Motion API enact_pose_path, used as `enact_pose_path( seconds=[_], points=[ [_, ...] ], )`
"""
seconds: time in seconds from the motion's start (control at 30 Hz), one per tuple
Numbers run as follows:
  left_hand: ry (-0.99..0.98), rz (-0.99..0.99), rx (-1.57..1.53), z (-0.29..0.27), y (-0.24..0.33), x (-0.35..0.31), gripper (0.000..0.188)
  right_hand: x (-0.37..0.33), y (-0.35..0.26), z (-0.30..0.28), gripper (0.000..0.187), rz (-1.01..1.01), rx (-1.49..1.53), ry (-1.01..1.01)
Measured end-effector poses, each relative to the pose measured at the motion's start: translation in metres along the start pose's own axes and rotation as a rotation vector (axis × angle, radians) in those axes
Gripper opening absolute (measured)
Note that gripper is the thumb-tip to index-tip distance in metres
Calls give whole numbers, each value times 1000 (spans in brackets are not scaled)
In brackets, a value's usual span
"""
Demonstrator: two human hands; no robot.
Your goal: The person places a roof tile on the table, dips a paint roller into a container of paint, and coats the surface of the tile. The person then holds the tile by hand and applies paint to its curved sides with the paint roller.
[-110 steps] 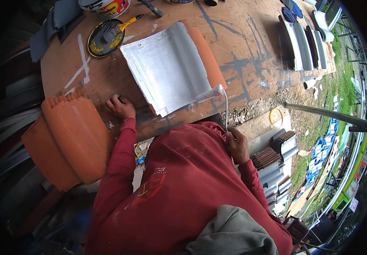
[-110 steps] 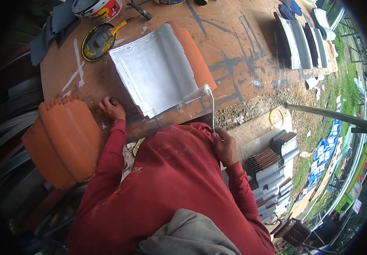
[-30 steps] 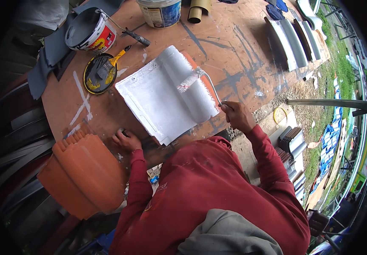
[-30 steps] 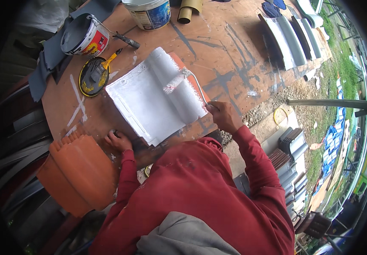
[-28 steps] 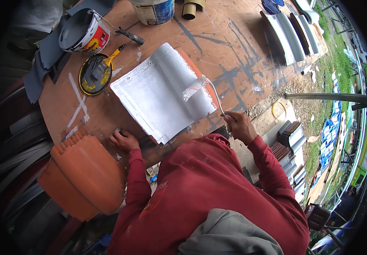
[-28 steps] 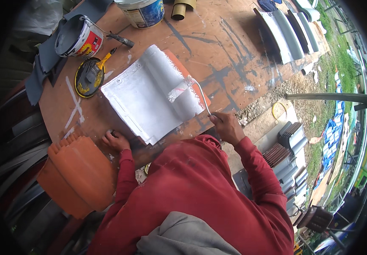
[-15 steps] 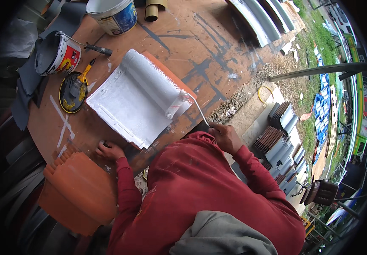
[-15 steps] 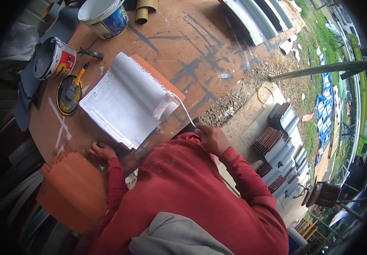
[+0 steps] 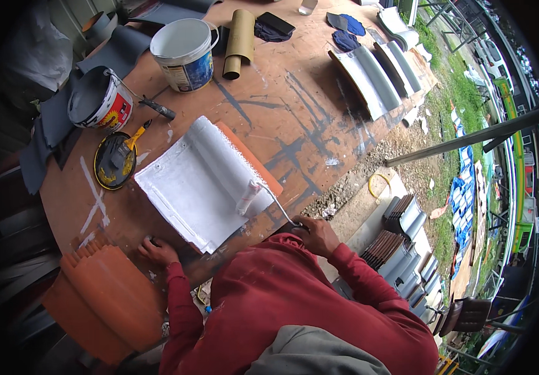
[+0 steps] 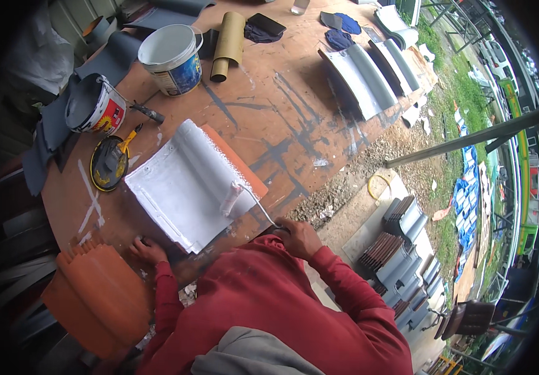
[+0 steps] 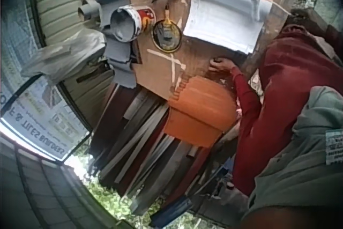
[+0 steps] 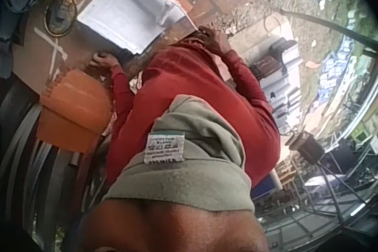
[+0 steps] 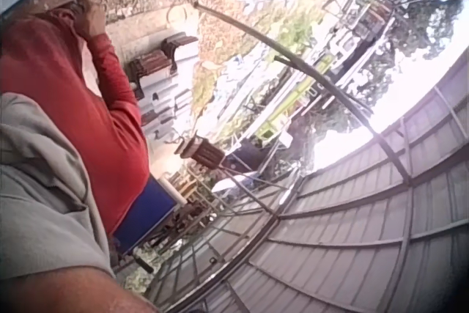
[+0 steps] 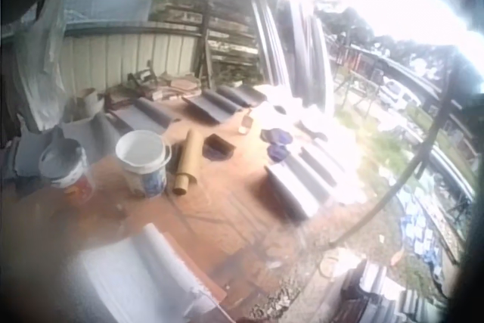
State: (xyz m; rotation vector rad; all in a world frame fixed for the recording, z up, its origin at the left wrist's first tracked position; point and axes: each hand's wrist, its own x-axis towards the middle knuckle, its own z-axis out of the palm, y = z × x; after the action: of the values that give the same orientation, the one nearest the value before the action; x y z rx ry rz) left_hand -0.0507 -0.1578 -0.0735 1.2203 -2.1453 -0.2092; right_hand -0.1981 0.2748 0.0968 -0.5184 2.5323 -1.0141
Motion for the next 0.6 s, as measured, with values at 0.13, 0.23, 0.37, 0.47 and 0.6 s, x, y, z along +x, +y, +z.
enact_pose_path(
  seconds=[0.13, 0.23, 0.37, 0.47, 0.6],
  points=[
    [-39, -32, -8, -9, 10, 4, 19, -41, -1, -45, 29, 235, 63, -162],
    [4, 45, 94, -10, 12, 8, 20, -42, 1, -64, 30, 476, 451, -194],
    [-64, 10, 103, -9, 20, 10, 22, 7, 6, -71, 29, 394, 302, -232],
    [-76, -8, 107, -10, 15, 8, 23, 66, -1, -63, 26, 185, 161, -254],
    [-70, 12, 123, -16, 23, 6, 22, 154, -34, -50, 28, 133, 264, -323]
  ],
)
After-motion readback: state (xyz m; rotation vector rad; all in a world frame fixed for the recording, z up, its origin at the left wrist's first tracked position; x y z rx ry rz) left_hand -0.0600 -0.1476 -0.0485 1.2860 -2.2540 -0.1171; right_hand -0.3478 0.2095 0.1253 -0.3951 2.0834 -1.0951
